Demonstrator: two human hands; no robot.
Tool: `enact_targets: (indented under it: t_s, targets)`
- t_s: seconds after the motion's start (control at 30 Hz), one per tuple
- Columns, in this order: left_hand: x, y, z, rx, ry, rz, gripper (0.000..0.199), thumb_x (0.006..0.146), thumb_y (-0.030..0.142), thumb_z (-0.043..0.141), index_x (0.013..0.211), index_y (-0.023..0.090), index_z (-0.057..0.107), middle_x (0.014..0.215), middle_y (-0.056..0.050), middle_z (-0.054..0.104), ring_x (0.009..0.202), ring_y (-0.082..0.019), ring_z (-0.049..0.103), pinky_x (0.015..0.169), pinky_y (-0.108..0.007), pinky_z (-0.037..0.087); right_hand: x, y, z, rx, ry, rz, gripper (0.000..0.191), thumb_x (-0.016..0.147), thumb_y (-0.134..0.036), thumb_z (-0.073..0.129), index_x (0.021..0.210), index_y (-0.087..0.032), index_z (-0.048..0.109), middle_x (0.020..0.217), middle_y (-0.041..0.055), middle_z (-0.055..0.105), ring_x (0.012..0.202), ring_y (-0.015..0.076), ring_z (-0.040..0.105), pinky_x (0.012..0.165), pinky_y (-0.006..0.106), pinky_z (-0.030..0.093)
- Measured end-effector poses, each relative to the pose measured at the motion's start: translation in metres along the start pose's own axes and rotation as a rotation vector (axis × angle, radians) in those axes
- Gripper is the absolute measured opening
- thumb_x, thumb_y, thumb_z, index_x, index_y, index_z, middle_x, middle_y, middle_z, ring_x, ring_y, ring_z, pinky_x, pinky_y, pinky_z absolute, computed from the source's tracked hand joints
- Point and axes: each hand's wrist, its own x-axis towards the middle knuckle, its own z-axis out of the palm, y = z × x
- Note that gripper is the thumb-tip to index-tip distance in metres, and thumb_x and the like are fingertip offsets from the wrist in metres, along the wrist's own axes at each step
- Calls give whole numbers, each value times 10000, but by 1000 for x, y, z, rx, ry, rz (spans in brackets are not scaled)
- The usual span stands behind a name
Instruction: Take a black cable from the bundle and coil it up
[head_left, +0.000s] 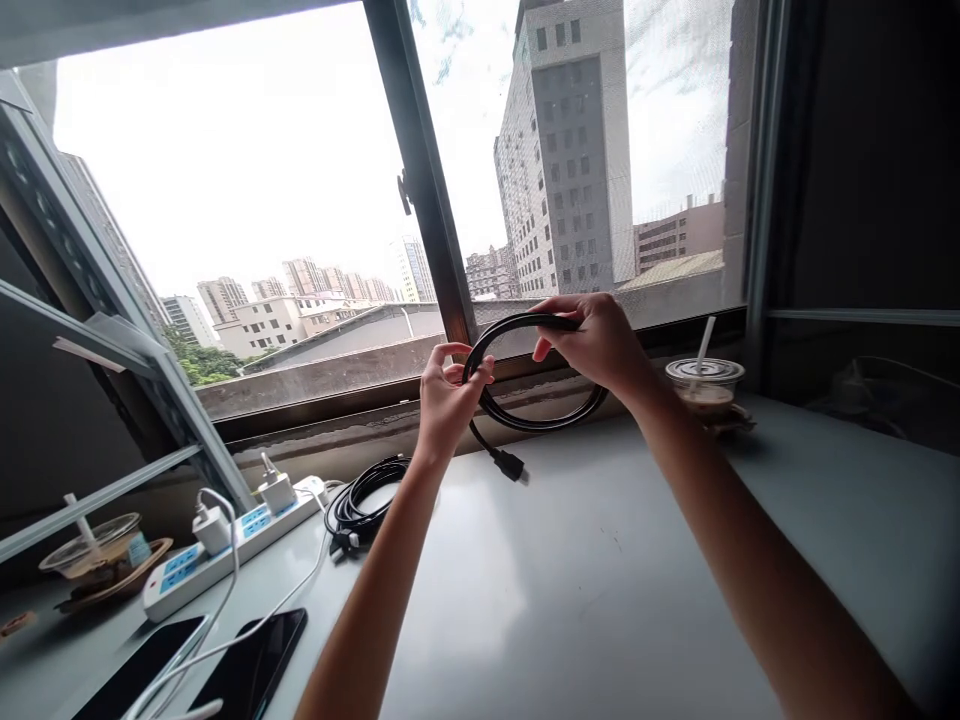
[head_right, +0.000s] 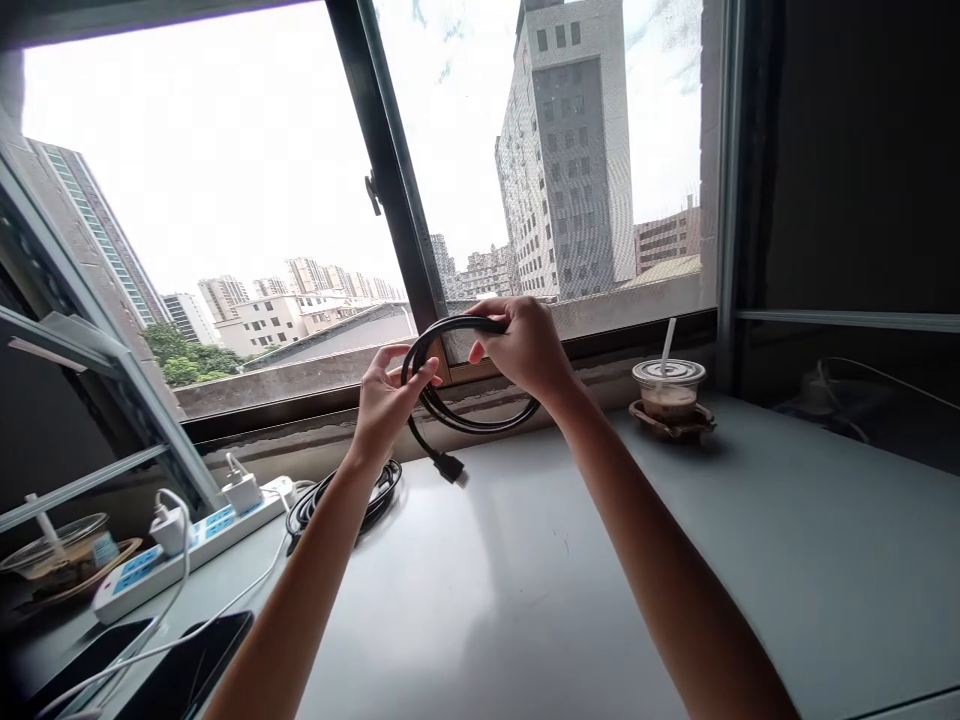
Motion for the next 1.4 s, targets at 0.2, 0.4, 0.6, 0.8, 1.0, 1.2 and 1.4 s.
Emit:
enact_targets:
  t_s: [0.2, 0.4, 0.6, 0.8, 1.0, 1.2, 1.4]
  targets:
    - [-2, 15, -8, -63, -31, -165, 301, 690, 294, 629, 497, 182, 426, 326, 96, 305, 263, -27, 255, 300, -184, 163, -6, 1, 27, 7, -68, -61, 172, 770, -192, 587, 890, -132, 695, 644, 7, 630, 525, 95, 564, 535, 186, 427]
    - [6, 13, -19, -330, 51, -253, 347, 661, 214, 614, 507, 203, 303, 347, 116, 249, 279, -13, 178, 303, -187, 108, -8, -2, 27, -242, 103, -141, 129, 773, -239, 626, 810, -141, 700, 740, 19, 652, 669, 123, 596, 624, 210, 411]
    - [8, 19, -31, -58, -21, -23, 255, 639, 325, 736, 612, 191, 521, 364, 107, 330, 296, -26, 212, 330, -215, 109, -10, -8, 13, -154, -121, -18, 355, 773, -428, 660, 621, -108, 681, 550, 33, 584, 497, 104, 526, 507, 208, 335]
    - [8, 21, -43, 71, -38, 167, 319, 754, 464, 629, 597, 206, 528, 351, 87, 330, 276, -43, 259, 330, -230, 114, -12, -12, 16, 321, -390, 161, 407, 715, -506, 701, 791, -106, 705, 647, 55, 618, 559, 117, 578, 479, 183, 382]
    - [12, 13, -39, -96, -63, 7, 499, 747, 521, 619, 469, 190, 369, 358, 78, 283, 311, -31, 222, 356, -227, 147, -12, -15, 21, 443, -467, 278, 544, 743, -542, 666, 1050, -94, 639, 633, 29, 587, 526, 91, 552, 506, 186, 424]
    - [21, -7, -40, -70, 34, -321, 544, 739, 507, 644, 472, 187, 296, 390, 88, 228, 334, -15, 170, 341, -204, 105, -17, -3, 36, -237, -278, 57, 871, 720, -277, 735, 1442, -211, 254, 950, 55, 607, 794, 166, 600, 700, 263, 479]
    - [27, -18, -41, -238, -99, -494, 450, 898, 375, 476, 524, 189, 309, 355, 102, 200, 286, -15, 154, 305, -167, 96, -17, 19, 66, -807, -329, -118, 595, 934, -143, 408, 1470, -318, 219, 1258, 60, 456, 855, 145, 596, 649, 208, 465]
